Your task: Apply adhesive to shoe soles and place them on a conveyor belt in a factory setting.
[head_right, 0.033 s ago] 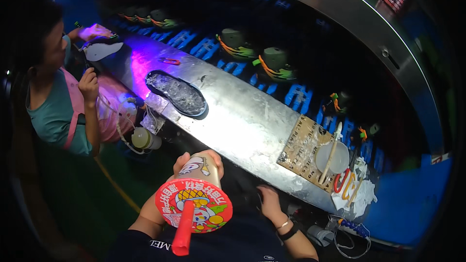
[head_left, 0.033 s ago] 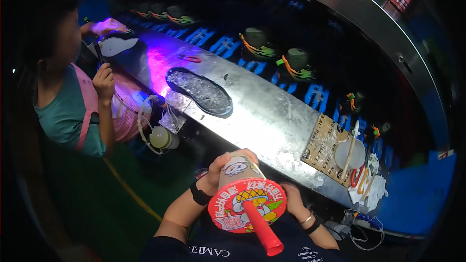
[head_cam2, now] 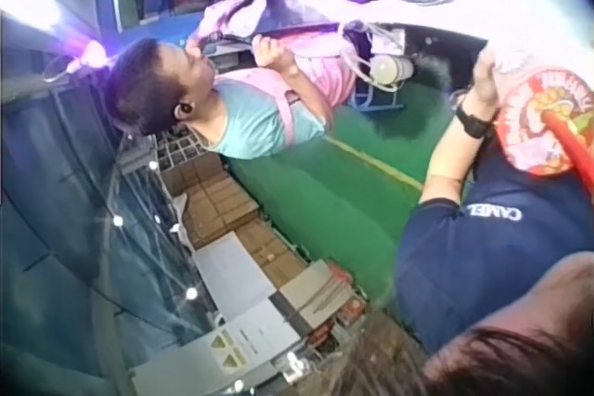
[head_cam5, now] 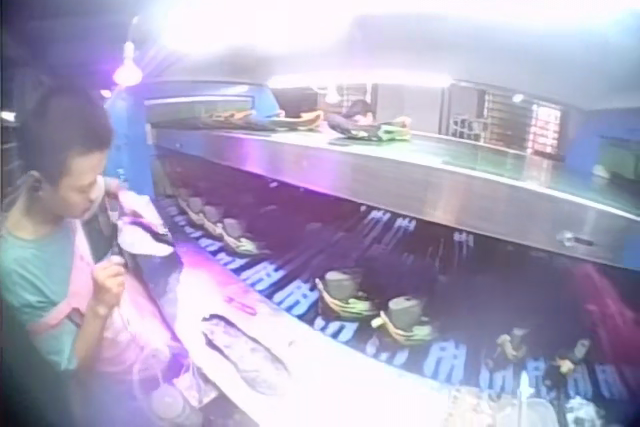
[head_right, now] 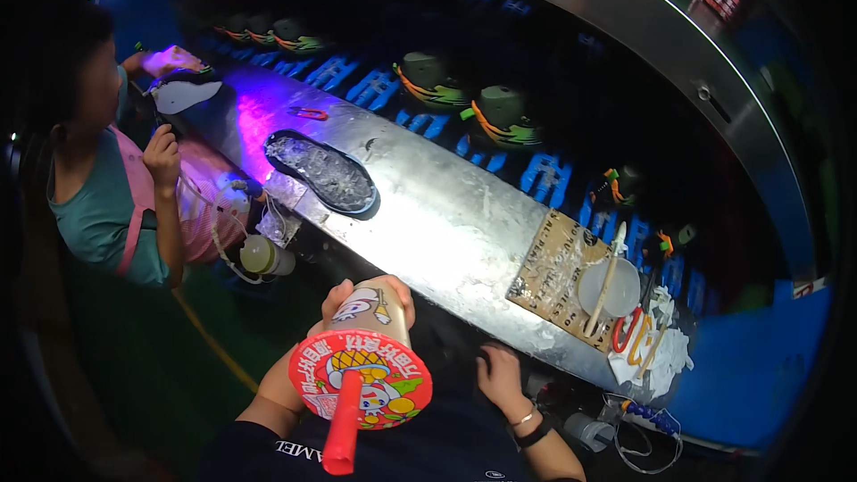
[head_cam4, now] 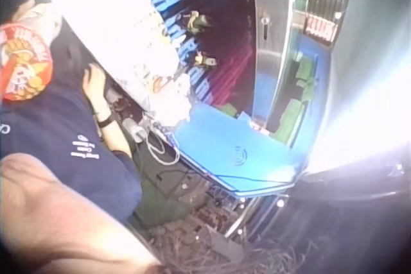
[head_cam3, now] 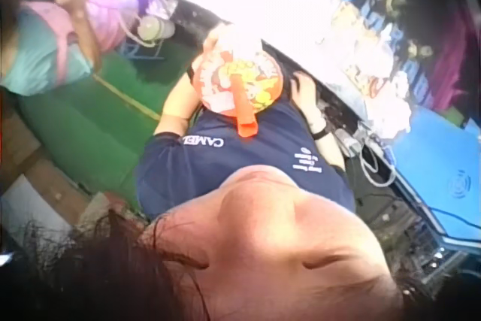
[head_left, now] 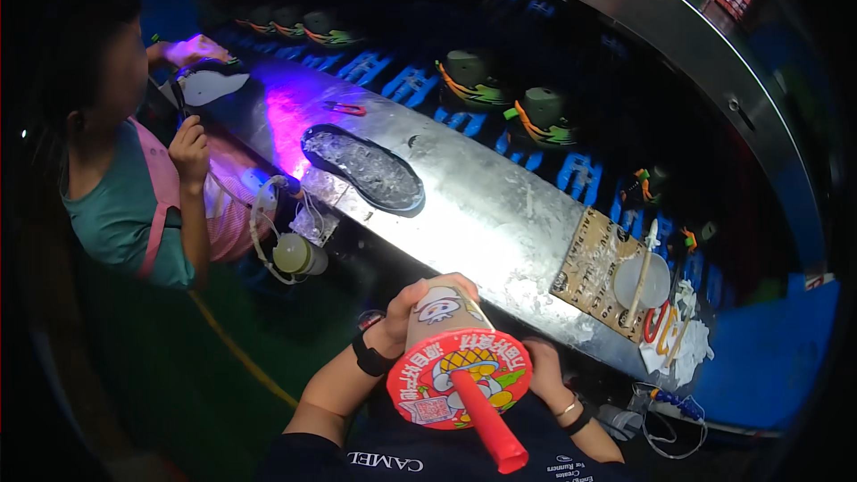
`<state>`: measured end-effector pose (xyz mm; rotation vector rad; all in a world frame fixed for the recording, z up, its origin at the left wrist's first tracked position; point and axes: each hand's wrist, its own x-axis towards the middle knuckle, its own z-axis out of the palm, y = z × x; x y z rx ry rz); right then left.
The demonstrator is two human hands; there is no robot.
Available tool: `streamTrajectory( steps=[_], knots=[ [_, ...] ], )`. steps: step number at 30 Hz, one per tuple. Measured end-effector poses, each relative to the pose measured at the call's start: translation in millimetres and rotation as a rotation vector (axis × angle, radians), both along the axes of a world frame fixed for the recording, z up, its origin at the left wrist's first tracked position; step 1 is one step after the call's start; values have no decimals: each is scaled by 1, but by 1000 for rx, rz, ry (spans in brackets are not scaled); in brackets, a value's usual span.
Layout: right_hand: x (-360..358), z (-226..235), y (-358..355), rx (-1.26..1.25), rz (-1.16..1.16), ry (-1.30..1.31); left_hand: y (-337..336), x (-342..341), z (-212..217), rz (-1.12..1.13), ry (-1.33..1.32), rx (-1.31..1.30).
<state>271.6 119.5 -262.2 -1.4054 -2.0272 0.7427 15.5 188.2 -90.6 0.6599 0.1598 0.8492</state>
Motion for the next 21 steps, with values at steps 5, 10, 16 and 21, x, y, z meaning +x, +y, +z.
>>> streamTrajectory(
  steps=[5, 10, 16, 21],
  knots=[
    [48, -27, -49, -9, -418, -354, 8, 29, 14, -54, 181, 94],
    [55, -58, -53, -439, -477, -168, 10, 51, 31, -102, 237, 144],
    [62, -44, -27, -669, -297, -312, 15, 61, 46, -71, 303, 209],
    [67, -80, -36, -635, -274, -380, 23, 67, 50, -68, 329, 241]
  ],
)
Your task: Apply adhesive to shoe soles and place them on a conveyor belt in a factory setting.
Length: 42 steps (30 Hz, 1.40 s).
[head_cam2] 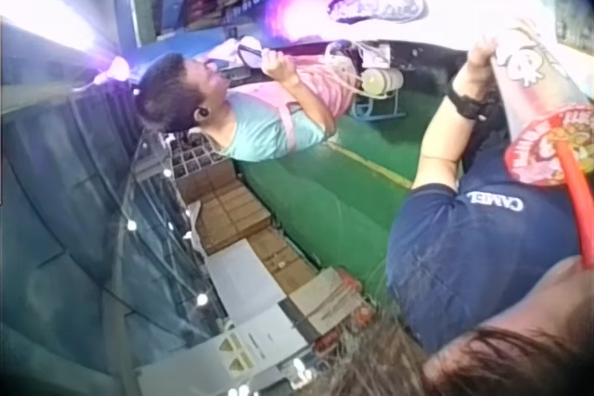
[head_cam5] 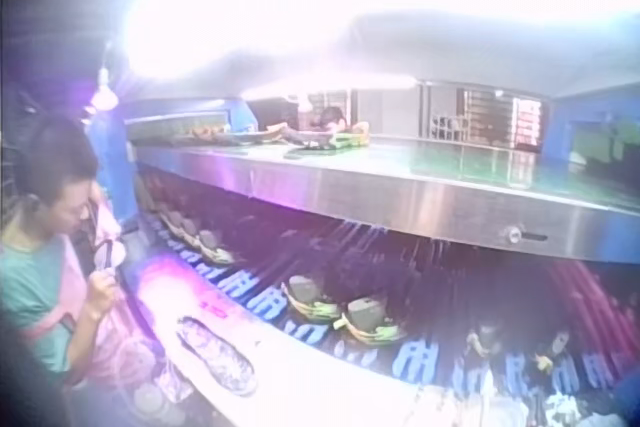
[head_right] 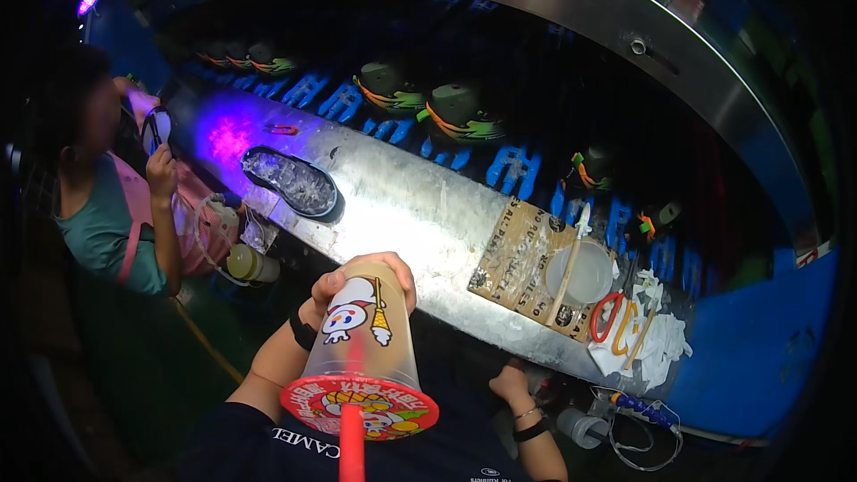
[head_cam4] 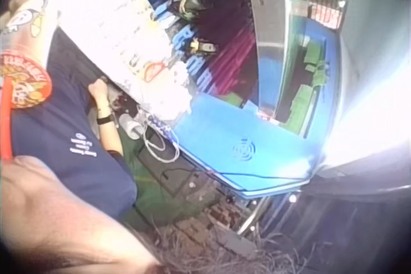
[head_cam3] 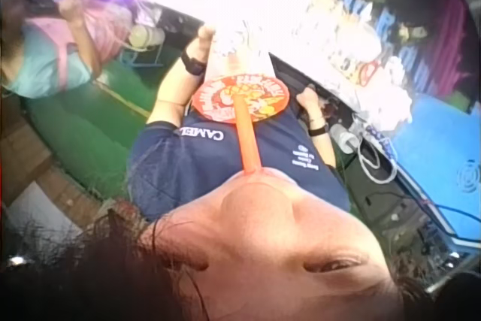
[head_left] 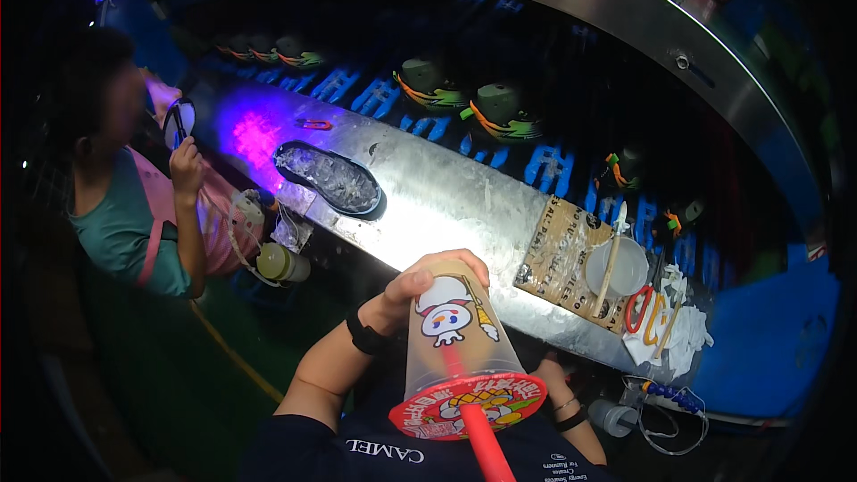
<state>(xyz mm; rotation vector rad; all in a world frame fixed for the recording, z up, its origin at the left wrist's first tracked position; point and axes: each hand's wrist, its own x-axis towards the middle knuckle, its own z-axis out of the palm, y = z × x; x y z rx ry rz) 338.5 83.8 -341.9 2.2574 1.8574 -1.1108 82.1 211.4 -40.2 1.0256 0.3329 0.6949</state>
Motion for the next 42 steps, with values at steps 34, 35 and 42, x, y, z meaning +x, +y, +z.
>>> streamTrajectory(
  steps=[34, 35, 42],
  knots=[
    [-44, 313, 28, 1286, 320, 881, -19, -27, -21, 64, -281, -131],
    [-54, 328, 35, 1434, 373, 857, -21, -28, -24, 86, -299, -136],
    [-109, 357, 40, 1631, 487, 893, -38, -29, -21, 125, -240, -141]
  ],
)
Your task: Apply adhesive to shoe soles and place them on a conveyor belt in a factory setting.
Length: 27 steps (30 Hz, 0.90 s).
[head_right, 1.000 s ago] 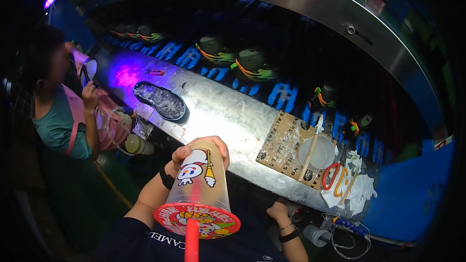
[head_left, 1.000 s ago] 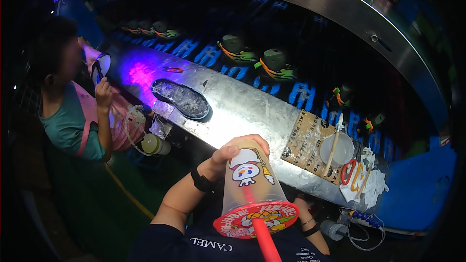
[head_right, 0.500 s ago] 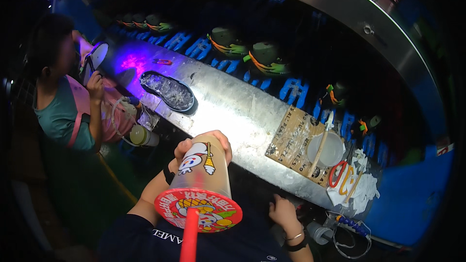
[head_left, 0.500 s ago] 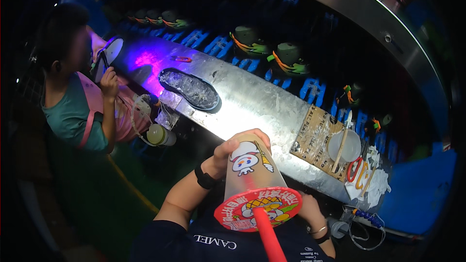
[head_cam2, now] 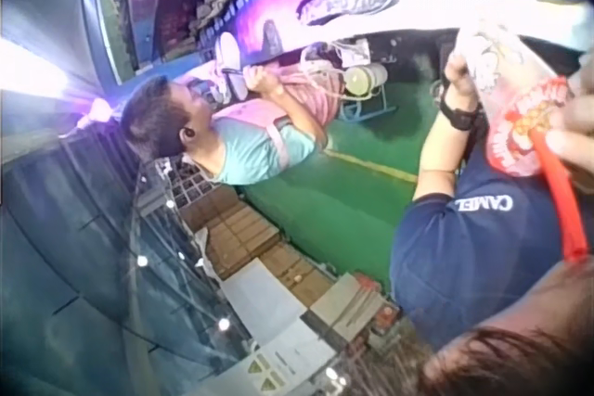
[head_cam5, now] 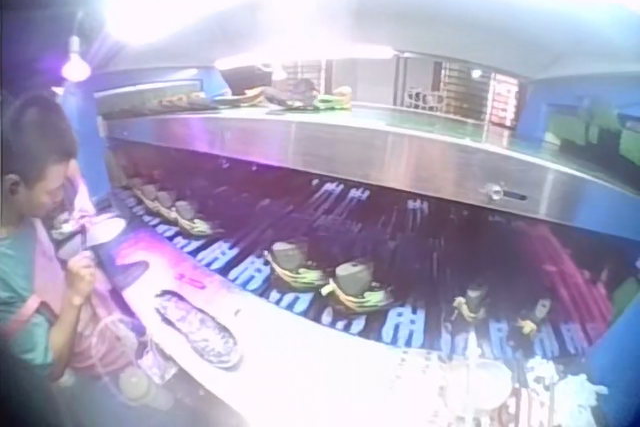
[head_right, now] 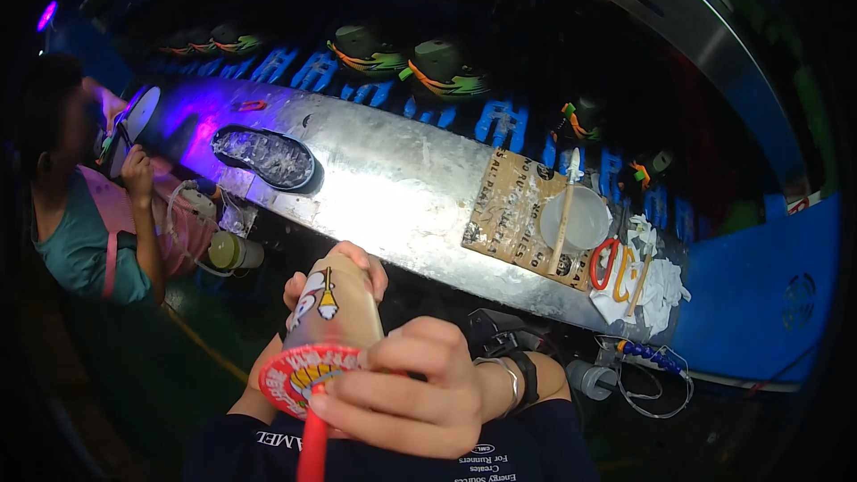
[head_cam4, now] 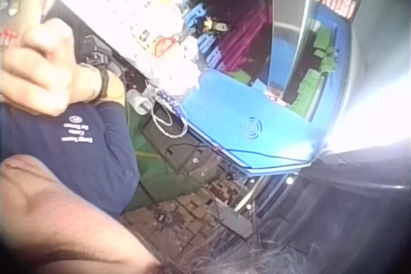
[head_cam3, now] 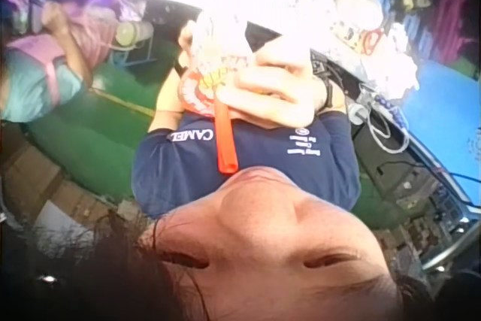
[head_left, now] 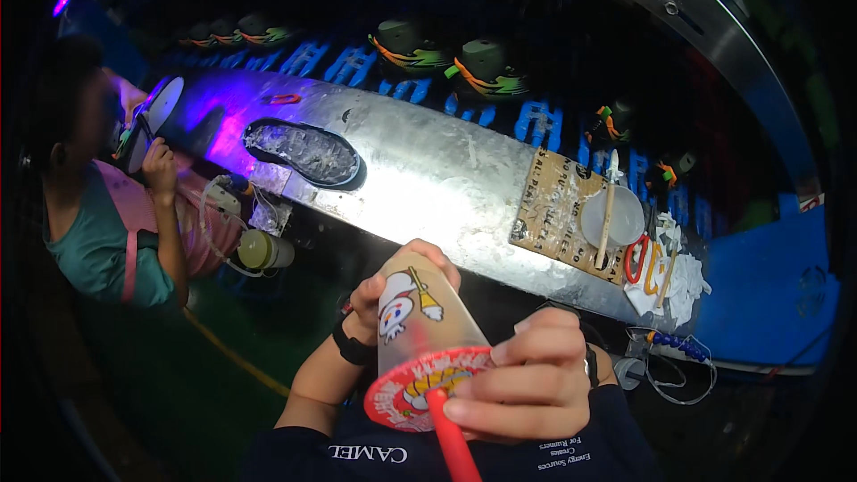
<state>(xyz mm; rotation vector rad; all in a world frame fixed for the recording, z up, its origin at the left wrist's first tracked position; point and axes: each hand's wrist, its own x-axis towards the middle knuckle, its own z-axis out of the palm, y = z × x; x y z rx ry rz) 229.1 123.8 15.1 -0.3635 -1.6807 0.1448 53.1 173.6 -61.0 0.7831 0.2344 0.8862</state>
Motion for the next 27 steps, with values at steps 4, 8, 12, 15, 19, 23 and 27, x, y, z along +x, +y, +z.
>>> streamTrajectory(
  steps=[4, 8, 12, 15, 19, 23, 27],
  knots=[
    [0, 7, -16, -46, -13, -103, -6, -2, 4, -15, 19, 24],
    [-2, 12, -31, -136, -80, -21, -5, 4, 4, -29, 5, 44],
    [1, 10, 3, 181, 167, 1, 1, -3, 5, -16, 28, 68],
    [-5, 9, -9, -22, 33, -39, 6, -3, 13, -13, 29, 71],
    [-9, 12, -13, -75, 15, 63, 3, -2, 19, -8, -2, 33],
    [-14, 13, 10, 218, 128, 139, 4, -1, 7, 6, 0, 50],
    [-14, 14, 0, 28, 158, 180, 6, -2, 18, -5, 9, 72]
  ],
)
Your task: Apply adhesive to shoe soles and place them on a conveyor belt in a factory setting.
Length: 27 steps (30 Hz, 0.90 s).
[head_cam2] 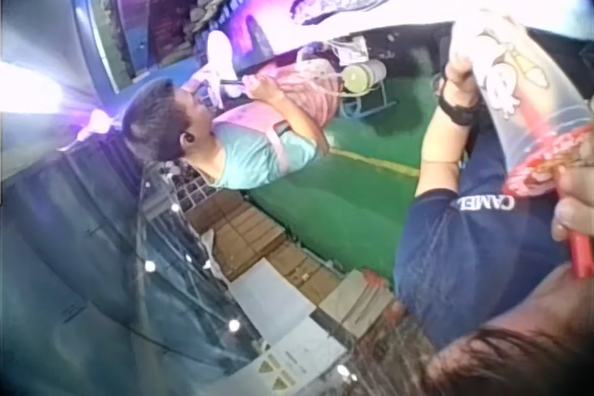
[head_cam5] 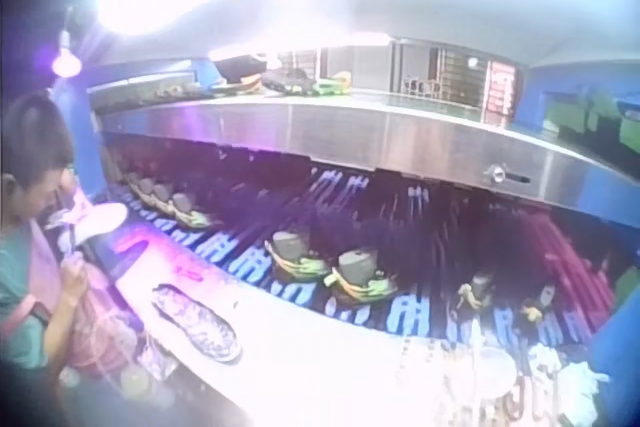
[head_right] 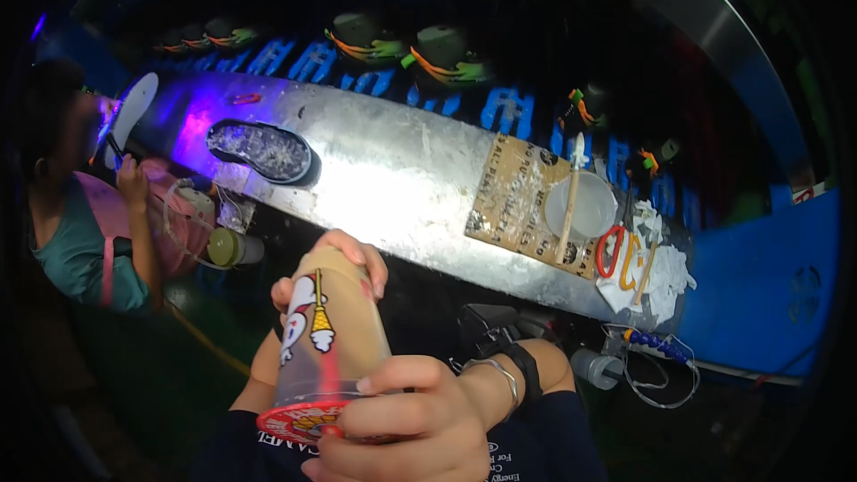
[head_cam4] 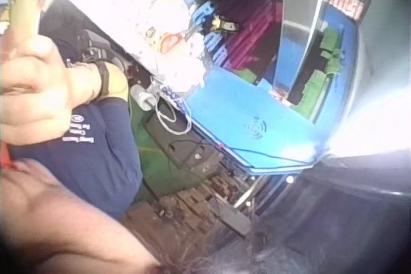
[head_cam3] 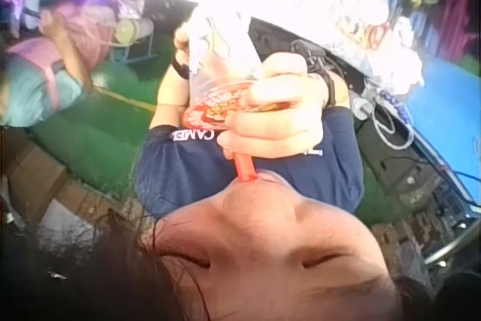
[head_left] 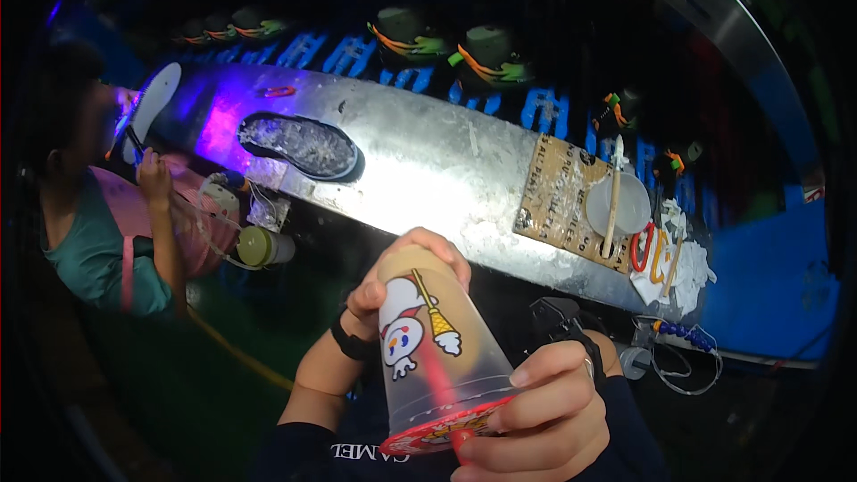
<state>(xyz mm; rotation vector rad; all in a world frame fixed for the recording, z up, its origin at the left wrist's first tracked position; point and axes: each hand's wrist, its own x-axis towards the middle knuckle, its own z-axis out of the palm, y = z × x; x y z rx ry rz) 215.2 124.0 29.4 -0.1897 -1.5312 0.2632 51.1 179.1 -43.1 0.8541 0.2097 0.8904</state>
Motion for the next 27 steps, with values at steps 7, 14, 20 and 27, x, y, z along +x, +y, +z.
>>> streamTrajectory(
  steps=[7, 14, 20, 27],
  knots=[
    [-1, 8, 7, 9, 13, 5, 9, 4, 1, -39, -24, 5],
    [-2, 4, 12, 1, 45, -4, 10, 2, -3, -12, -23, -30],
    [2, -3, 7, -120, 5, -124, 15, 7, -5, -22, -47, -50],
    [-6, 0, 18, 20, 10, 5, 16, 6, -5, -17, -45, -50]
  ],
)
